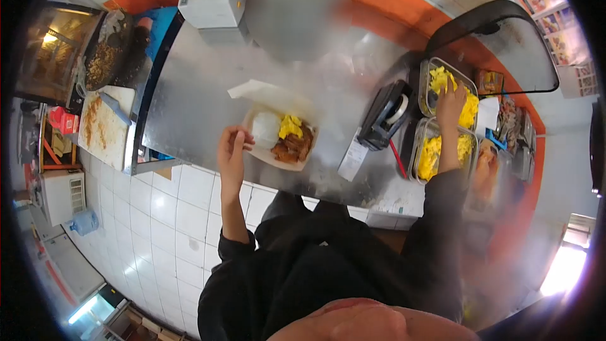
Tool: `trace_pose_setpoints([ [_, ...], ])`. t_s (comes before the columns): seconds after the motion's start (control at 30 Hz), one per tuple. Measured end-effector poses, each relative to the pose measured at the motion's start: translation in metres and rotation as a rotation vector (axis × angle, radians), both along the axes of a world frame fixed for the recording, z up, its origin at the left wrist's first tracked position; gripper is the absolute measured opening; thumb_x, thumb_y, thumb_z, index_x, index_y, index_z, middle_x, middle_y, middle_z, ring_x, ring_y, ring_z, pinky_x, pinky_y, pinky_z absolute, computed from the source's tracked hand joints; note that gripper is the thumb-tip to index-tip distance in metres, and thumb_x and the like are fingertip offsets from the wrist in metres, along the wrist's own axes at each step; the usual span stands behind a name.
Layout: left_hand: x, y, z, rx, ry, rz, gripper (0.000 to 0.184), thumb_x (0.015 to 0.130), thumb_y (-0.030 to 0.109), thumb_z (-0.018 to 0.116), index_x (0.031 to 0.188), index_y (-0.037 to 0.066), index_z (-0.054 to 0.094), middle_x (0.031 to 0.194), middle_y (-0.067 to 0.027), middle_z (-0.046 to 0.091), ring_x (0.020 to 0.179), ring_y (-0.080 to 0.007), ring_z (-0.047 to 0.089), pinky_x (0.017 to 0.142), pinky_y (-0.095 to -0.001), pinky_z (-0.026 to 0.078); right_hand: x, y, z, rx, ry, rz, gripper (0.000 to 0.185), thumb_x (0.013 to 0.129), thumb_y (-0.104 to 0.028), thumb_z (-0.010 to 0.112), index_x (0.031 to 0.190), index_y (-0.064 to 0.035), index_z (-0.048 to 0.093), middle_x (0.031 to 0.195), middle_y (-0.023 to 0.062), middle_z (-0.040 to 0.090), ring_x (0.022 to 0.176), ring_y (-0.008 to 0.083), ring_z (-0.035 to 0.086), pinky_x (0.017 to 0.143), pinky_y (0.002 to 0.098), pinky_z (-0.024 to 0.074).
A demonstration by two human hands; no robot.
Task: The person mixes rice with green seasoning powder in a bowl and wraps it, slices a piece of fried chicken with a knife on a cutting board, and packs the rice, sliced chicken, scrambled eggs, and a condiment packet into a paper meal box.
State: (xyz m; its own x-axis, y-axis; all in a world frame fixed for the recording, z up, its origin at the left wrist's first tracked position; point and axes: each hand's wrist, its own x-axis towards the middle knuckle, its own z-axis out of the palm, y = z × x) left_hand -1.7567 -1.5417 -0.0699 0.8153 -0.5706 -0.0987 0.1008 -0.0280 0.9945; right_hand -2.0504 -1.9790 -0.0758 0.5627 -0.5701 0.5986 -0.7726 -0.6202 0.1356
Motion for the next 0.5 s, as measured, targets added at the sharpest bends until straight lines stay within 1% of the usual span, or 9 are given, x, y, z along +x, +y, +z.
trace_pose_setpoints([
  [0.03,0.002,0.002,-0.005,-0.005,-0.014,0.001,0.016,0.097,0.017,0.047,0.098,0.004,0.055,0.084,-0.0039,0.059,0.077,-0.0106,0.056,0.067,-0.0241,0.044,0.036,0.015,0.03,0.09,-0.125,0.079,0.028,0.085,-0.012,0.057,0.112,-0.004,0.061,0.111,0.0225,0.054,0.104,0.0382,0.051,0.091,0.0439,0.0408],
  [0.1,0.009,0.01,-0.014,0.071,-0.025,0.097,0.015,0.096,0.017,0.048,0.1,0.004,0.055,0.087,-0.0038,0.059,0.078,-0.0104,0.055,0.068,-0.0242,0.044,0.111,0.037,0.07,0.106,-0.299,0.401,0.022,0.087,-0.01,0.056,0.108,-0.005,0.062,0.104,0.018,0.057,0.1,0.0356,0.053,0.088,0.041,0.042],
  [0.13,0.012,0.014,-0.014,0.076,-0.034,0.093,0.015,0.096,0.017,0.048,0.1,0.004,0.055,0.087,-0.0038,0.059,0.078,-0.0104,0.055,0.068,-0.0242,0.044,0.146,0.041,0.083,0.208,-0.303,0.48,0.023,0.084,-0.01,0.059,0.107,-0.0068,0.063,0.103,0.0163,0.058,0.101,0.0344,0.054,0.087,0.0418,0.043],
  [0.17,0.014,0.018,-0.014,0.07,-0.029,0.098,0.015,0.096,0.017,0.049,0.101,0.004,0.055,0.088,-0.0039,0.059,0.078,-0.0105,0.054,0.068,-0.0242,0.044,0.184,0.046,0.09,0.27,-0.346,0.576,0.021,0.083,-0.009,0.059,0.103,-0.0049,0.063,0.101,0.0175,0.058,0.096,0.0358,0.055,0.083,0.0412,0.0447],
  [0.27,0.014,0.029,-0.013,0.053,-0.021,0.12,0.016,0.096,0.018,0.049,0.102,0.005,0.055,0.089,-0.0039,0.059,0.078,-0.0105,0.054,0.069,-0.0243,0.043,0.294,0.036,0.104,0.328,-0.359,0.823,0.016,0.084,-0.009,0.056,0.097,-0.003,0.063,0.099,0.018,0.061,0.099,0.0369,0.055,0.084,0.0445,0.0448],
  [0.3,0.014,0.033,-0.012,0.029,-0.021,0.142,0.016,0.096,0.018,0.049,0.102,0.005,0.055,0.089,-0.0039,0.058,0.078,-0.0105,0.054,0.069,-0.0243,0.043,0.331,0.012,0.09,0.109,-0.392,0.943,0.019,0.086,-0.007,0.055,0.103,-0.0001,0.059,0.095,0.0173,0.06,0.085,0.0286,0.059,0.07,0.0371,0.047],
  [0.37,0.012,0.043,-0.011,0.033,0.016,0.152,0.016,0.096,0.018,0.049,0.102,0.004,0.055,0.089,-0.0039,0.058,0.078,-0.0106,0.054,0.069,-0.0243,0.044,0.37,-0.019,0.065,0.305,-0.065,0.556,0.043,0.086,-0.028,0.052,0.12,-0.0017,0.051,0.118,0.0233,0.055,0.111,0.038,0.052,0.096,0.0452,0.0415],
  [0.4,0.013,0.049,-0.011,0.021,0.049,0.167,0.016,0.096,0.018,0.049,0.102,0.004,0.055,0.089,-0.004,0.058,0.079,-0.0108,0.054,0.069,-0.0243,0.044,0.384,-0.027,0.059,0.318,-0.063,0.554,0.043,0.086,-0.028,0.052,0.12,-0.0017,0.051,0.118,0.0233,0.055,0.111,0.038,0.052,0.096,0.0452,0.0415],
  [0.5,0.016,0.067,-0.016,-0.004,0.093,0.181,0.017,0.097,0.018,0.048,0.102,0.004,0.056,0.089,-0.0042,0.058,0.079,-0.0109,0.054,0.069,-0.0242,0.044,0.397,-0.028,0.049,0.424,-0.055,0.382,0.033,0.083,-0.022,0.055,0.109,-0.0018,0.06,0.107,0.0222,0.06,0.103,0.0379,0.055,0.091,0.0483,0.0418],
])
